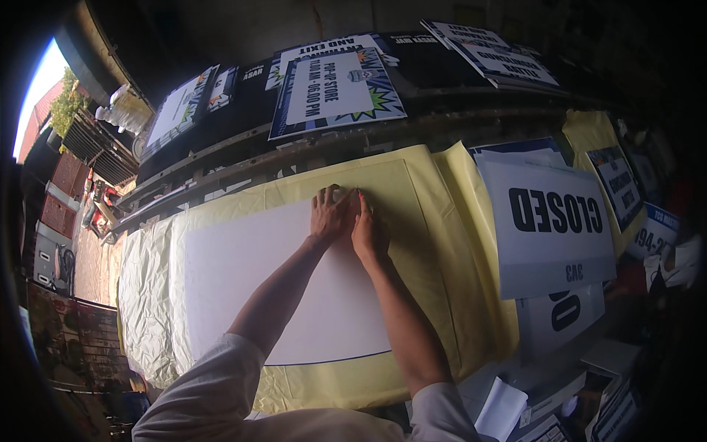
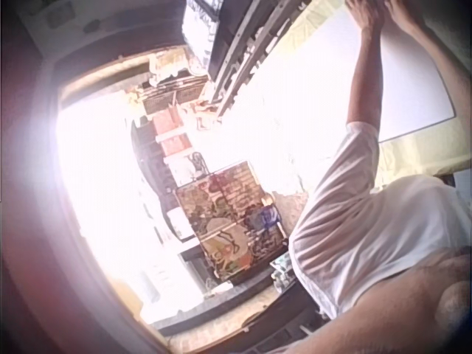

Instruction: The person uses a utility knife and a straightedge to cut a large sheet of yellow material on a workbench. They repeatedly measure, align, and trim the material to fit a white rectangular template, removing excess strips along the edges.

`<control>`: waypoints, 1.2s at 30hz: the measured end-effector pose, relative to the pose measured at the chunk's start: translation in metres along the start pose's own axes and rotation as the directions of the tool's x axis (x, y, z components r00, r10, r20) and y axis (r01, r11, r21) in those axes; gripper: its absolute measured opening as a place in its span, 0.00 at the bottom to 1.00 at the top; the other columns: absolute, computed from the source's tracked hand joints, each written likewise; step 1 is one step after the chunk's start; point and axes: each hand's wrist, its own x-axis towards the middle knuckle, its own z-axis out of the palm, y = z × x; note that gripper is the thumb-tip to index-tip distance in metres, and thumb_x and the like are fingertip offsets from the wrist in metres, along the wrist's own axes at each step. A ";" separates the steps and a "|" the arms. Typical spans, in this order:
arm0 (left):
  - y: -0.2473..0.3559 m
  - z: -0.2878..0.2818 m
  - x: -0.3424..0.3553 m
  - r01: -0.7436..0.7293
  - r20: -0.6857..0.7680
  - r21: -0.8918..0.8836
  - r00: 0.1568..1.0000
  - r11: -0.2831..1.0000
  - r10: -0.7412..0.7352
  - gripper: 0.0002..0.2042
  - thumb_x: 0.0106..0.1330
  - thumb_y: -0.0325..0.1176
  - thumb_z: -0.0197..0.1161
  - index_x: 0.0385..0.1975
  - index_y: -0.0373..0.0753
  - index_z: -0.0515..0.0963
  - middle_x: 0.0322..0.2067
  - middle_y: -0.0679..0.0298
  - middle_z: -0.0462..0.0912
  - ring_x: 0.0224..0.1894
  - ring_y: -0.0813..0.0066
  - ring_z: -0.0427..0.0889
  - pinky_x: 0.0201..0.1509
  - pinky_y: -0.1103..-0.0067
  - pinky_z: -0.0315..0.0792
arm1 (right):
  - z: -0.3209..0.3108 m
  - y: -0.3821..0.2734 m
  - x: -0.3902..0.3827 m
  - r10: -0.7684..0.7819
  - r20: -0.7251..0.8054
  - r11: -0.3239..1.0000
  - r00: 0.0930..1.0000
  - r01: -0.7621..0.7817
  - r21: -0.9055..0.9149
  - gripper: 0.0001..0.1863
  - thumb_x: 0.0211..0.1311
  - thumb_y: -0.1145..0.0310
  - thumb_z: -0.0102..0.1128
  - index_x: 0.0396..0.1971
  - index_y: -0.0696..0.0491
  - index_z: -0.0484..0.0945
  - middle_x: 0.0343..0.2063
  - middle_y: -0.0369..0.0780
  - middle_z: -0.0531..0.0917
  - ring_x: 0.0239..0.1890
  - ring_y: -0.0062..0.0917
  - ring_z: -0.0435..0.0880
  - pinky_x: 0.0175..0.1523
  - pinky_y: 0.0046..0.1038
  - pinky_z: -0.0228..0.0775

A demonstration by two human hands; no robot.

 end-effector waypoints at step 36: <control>0.000 0.007 0.001 0.081 0.003 0.010 0.997 0.997 -0.081 0.25 0.67 0.49 0.61 0.65 0.59 0.77 0.65 0.52 0.71 0.68 0.51 0.65 0.70 0.58 0.57 | -0.060 -0.018 -0.058 0.091 0.150 0.991 0.985 -0.104 0.083 0.28 0.72 0.74 0.53 0.70 0.55 0.66 0.52 0.57 0.83 0.54 0.53 0.83 0.58 0.45 0.76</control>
